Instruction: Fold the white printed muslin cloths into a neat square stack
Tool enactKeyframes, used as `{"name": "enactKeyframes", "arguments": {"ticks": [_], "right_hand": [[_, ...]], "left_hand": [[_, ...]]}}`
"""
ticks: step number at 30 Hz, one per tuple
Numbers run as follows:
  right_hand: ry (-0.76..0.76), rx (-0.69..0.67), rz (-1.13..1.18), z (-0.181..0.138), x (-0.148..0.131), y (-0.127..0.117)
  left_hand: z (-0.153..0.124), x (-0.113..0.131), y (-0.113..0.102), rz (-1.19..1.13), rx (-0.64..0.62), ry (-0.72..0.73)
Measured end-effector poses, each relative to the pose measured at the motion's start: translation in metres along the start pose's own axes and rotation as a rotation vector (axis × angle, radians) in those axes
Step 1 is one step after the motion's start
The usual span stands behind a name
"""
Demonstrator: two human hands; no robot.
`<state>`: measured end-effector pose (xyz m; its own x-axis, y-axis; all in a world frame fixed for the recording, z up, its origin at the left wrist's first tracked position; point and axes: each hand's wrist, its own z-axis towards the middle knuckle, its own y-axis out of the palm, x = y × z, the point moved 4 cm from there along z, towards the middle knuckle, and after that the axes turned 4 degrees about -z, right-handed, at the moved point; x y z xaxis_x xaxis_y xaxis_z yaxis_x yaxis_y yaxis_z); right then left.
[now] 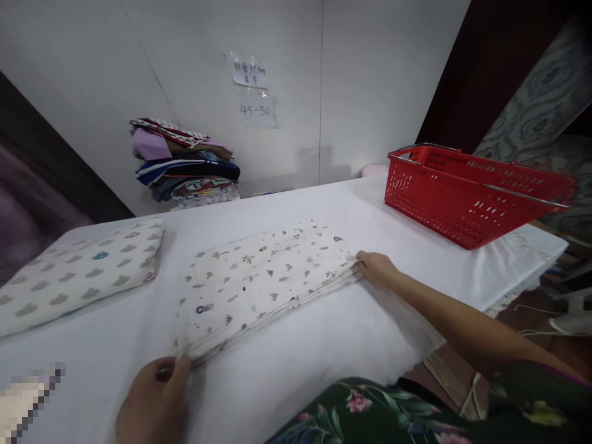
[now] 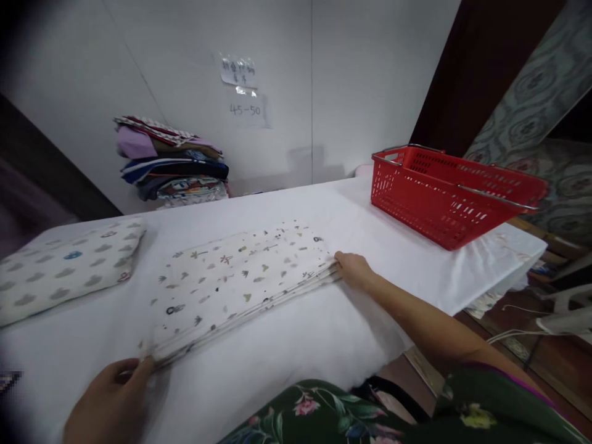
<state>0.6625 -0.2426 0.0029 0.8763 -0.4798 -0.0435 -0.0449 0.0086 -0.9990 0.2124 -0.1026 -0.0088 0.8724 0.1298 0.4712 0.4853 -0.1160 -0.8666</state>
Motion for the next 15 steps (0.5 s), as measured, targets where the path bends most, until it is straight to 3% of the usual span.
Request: {"name": "enactKeyframes", "arguments": {"ticks": [4, 15], "right_hand": [[0.025, -0.025, 0.028, -0.012, 0.005, 0.018], [0.118, -0.084, 0.187, -0.013, 0.012, 0.022]], "left_hand": [[0.002, -0.001, 0.0, 0.011, -0.022, -0.029], [-0.004, 0.003, 0.001, 0.002, -0.011, -0.02]]}}
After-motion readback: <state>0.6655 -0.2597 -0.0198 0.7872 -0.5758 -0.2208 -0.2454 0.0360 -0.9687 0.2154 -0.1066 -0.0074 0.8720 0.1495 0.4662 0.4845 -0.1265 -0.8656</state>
